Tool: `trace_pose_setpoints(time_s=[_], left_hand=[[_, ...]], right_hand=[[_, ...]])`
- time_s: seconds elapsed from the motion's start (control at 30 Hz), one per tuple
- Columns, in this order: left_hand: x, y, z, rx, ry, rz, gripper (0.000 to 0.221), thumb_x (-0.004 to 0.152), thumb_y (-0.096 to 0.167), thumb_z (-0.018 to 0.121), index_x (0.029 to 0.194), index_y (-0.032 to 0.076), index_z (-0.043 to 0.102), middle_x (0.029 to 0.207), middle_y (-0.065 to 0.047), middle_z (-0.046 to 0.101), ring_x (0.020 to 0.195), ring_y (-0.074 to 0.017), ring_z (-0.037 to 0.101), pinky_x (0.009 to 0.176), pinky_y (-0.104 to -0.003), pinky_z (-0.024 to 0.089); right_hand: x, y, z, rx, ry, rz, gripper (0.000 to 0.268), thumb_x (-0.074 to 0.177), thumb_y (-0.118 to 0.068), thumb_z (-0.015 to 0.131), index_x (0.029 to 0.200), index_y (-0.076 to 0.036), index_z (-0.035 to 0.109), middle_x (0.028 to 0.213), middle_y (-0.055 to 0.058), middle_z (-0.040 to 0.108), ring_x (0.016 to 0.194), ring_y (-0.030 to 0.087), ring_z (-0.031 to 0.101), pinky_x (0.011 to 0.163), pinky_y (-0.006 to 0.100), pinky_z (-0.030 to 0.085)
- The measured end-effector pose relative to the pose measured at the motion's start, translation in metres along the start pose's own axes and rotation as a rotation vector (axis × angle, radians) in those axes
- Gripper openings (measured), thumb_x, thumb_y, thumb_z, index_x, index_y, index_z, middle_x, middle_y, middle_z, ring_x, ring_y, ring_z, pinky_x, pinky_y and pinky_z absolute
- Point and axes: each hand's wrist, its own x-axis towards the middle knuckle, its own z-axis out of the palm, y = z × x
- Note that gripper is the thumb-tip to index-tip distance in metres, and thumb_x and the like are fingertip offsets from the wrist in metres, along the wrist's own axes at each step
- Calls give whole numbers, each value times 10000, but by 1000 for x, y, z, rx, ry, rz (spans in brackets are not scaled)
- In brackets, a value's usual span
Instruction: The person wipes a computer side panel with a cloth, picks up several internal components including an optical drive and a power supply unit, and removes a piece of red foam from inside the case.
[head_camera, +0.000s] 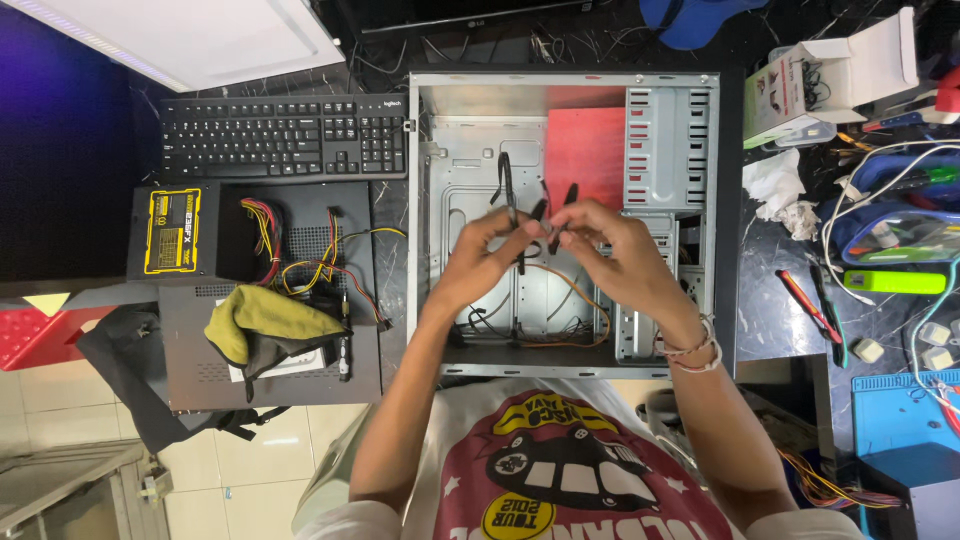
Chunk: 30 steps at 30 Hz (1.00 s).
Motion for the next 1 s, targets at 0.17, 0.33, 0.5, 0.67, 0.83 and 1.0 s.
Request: trace_pose_setpoints(time_s=[0.17, 0.33, 0.5, 0.67, 0.83, 1.0], left_hand=[[-1, -20, 6, -34, -3, -68, 205, 1104, 227, 681, 965, 115, 783, 879, -39, 756, 937, -133, 691, 1000, -399, 536], [-1, -26, 11, -44, 26, -53, 130, 1069, 188, 735, 995, 95, 788, 856, -42, 758, 920, -116, 687, 972, -401, 557], [-2, -19, 10, -106, 89, -65, 105, 1063, 167, 741, 1002, 113, 807, 851, -11, 773, 908, -78, 671, 963, -373, 572], [0, -13, 0, -118, 120, -63, 137, 1067, 176, 733, 968, 97, 786, 853, -26, 778, 921, -75, 678, 966, -363, 568], [1, -22, -9, -120, 122, -73, 135, 1080, 136, 693, 983, 93, 776, 913, -49, 790, 965, -91, 672, 1001, -373, 551], [0, -29, -12, -153, 150, -119, 75, 1052, 78, 694, 1075, 30, 747, 985, -125, 783, 999, -201, 720, 1022, -430, 537]], right_hand=[[-2, -7, 6, -102, 49, -10, 307, 978, -75, 664, 1280, -121, 630, 1016, 105, 843, 898, 218, 803, 866, 369, 610], [-3, -3, 10, -139, 105, -45, 288, 954, -110, 733, 1217, -154, 625, 975, 51, 855, 877, 170, 815, 858, 335, 597], [-7, -1, 18, 127, 219, -8, 230, 926, 7, 802, 1095, -29, 651, 990, 167, 833, 949, 270, 829, 846, 376, 655], [-13, 43, 26, 67, 229, 106, 185, 946, -76, 811, 1097, -53, 706, 980, 129, 819, 917, 232, 802, 824, 368, 635], [-9, 44, 40, -36, -61, 275, 243, 956, -87, 723, 1185, -17, 683, 1038, 244, 810, 980, 393, 786, 866, 504, 642], [7, 40, 39, -194, -379, 388, 262, 1042, -116, 572, 1225, 15, 706, 1050, 312, 785, 1053, 510, 756, 879, 611, 605]])
